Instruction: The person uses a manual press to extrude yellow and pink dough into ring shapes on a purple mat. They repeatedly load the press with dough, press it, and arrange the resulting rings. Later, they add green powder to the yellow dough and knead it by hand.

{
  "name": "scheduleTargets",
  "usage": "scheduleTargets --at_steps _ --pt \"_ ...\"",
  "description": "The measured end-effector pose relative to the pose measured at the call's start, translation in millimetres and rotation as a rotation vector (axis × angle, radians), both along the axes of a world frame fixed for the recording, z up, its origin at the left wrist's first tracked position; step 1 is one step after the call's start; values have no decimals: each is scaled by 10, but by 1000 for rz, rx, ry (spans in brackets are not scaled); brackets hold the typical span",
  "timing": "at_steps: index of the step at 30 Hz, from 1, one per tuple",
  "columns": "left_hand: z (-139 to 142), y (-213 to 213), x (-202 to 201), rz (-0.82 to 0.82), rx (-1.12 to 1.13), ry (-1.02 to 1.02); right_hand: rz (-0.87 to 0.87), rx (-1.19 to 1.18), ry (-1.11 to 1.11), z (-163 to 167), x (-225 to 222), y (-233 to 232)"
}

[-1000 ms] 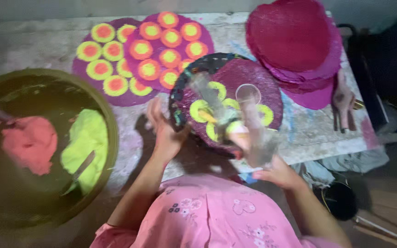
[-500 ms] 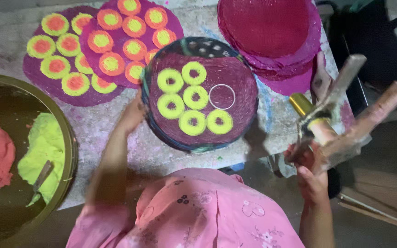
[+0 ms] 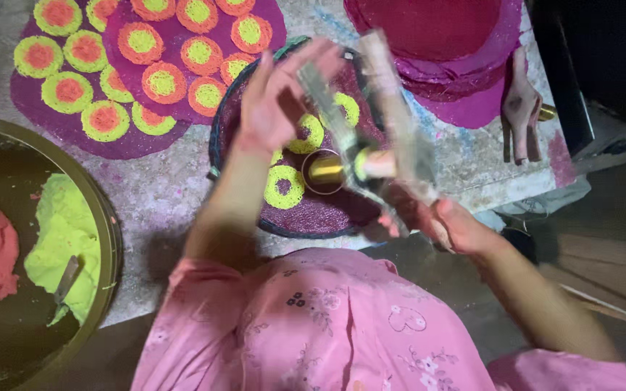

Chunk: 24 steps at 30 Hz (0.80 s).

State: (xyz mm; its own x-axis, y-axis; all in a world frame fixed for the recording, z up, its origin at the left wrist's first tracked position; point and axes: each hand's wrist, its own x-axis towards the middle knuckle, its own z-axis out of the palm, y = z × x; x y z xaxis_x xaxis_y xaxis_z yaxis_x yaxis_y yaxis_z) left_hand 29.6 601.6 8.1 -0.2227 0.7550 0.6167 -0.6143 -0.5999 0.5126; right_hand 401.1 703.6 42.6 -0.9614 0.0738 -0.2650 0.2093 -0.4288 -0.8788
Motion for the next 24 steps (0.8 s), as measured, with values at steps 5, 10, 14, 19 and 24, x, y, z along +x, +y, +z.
scheduleTargets --at_steps 5,10,14,19,24 --pt "397 -353 458 -324 -99 -350 229 -34 -380 239 -178 18" --pt "346 -263 446 -206 -10 -454 379 108 -505 536 -322 409" --pt "117 -134 394 -180 -35 -518 329 75 -609 660 -515 504" --pt "-197 53 440 -201 80 -774 301 250 -766 747 -742 418" --pt "-459 97 276 -201 187 -763 352 535 -666 674 -924 283"
